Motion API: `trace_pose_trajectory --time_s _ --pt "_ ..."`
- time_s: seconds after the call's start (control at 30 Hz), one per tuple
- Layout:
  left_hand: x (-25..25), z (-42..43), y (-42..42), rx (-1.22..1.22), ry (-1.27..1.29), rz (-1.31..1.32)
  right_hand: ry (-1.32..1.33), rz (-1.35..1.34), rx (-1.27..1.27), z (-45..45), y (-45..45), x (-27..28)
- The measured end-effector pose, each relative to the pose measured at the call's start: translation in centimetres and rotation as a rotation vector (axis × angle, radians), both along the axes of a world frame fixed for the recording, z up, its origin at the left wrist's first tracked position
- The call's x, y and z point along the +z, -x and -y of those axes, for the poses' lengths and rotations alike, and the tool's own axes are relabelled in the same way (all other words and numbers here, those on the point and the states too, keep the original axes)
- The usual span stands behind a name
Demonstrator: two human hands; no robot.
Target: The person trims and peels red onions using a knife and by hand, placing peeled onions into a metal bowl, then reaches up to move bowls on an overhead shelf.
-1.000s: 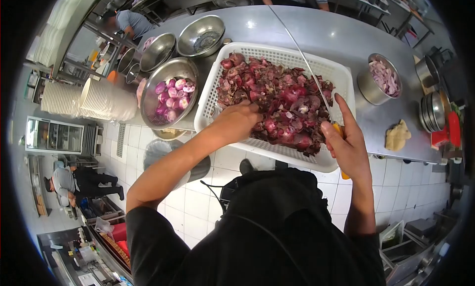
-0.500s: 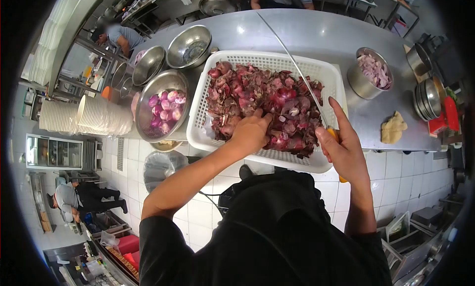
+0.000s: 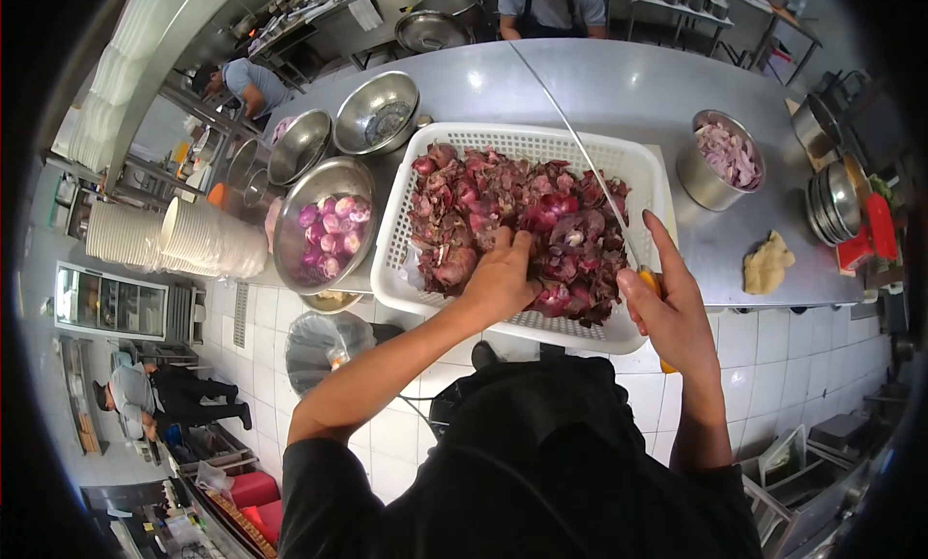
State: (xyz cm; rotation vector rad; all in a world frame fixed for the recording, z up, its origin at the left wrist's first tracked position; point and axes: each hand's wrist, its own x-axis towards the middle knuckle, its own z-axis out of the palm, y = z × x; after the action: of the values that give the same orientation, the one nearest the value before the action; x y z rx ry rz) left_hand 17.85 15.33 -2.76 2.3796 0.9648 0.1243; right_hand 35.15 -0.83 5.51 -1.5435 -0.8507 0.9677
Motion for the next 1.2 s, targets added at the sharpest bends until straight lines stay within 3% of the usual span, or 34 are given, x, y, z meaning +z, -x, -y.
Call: trace_pose_trajectory --time_s 0.1,0.2,0.3,0.4,0.5,0.6,0.7,0.8,0.83,0.93,1.2 --pt "1.8 -0.1 0.7 0.062 -0.090 -0.026 0.044 -0.016 -0.005 0.5 -0.6 0.5" --pt "0.0 -1.4 1.2 0.016 -0.091 -0.199 0.075 -0.017 0.002 1.0 -0.7 0.5" --pt "-0.2 -1.5 0.7 0.053 -0.022 -0.037 0.071 0.003 0.017 1.0 -0.8 0.2" --pt "0.0 -1.1 -0.2 0.059 0.078 -0.195 0.022 0.019 0.017 0.8 -0.4 -0.1" --pt "-2.3 -0.2 -0.4 0.014 -0.012 -0.191 0.000 0.009 0.013 0.8 -0.1 -0.1" --pt "-2.9 -0.9 0.0 0.006 -0.036 -0.148 0.000 -0.001 0.015 0.7 -0.2 0.1" --pt "1.2 -1.3 1.1 0.041 -0.015 0.013 0.017 0.024 0.009 1.3 -0.5 -0.1" --pt "1.7 -3.2 3.3 0.105 0.046 0.254 0.087 0.068 0.032 1.7 -0.8 0.0" --pt "3.3 -3.3 3.5 0.291 0.657 0.425 0.118 0.085 0.049 1.7 -0.8 0.1" --pt "4.2 -3.8 4.0 0.464 0.833 0.708 0.132 0.071 0.084 1.3 -0.5 0.0" --pt "4.3 -5.0 5.9 0.400 1.181 1.035 0.215 0.209 0.291 1.0 0.4 0.4"
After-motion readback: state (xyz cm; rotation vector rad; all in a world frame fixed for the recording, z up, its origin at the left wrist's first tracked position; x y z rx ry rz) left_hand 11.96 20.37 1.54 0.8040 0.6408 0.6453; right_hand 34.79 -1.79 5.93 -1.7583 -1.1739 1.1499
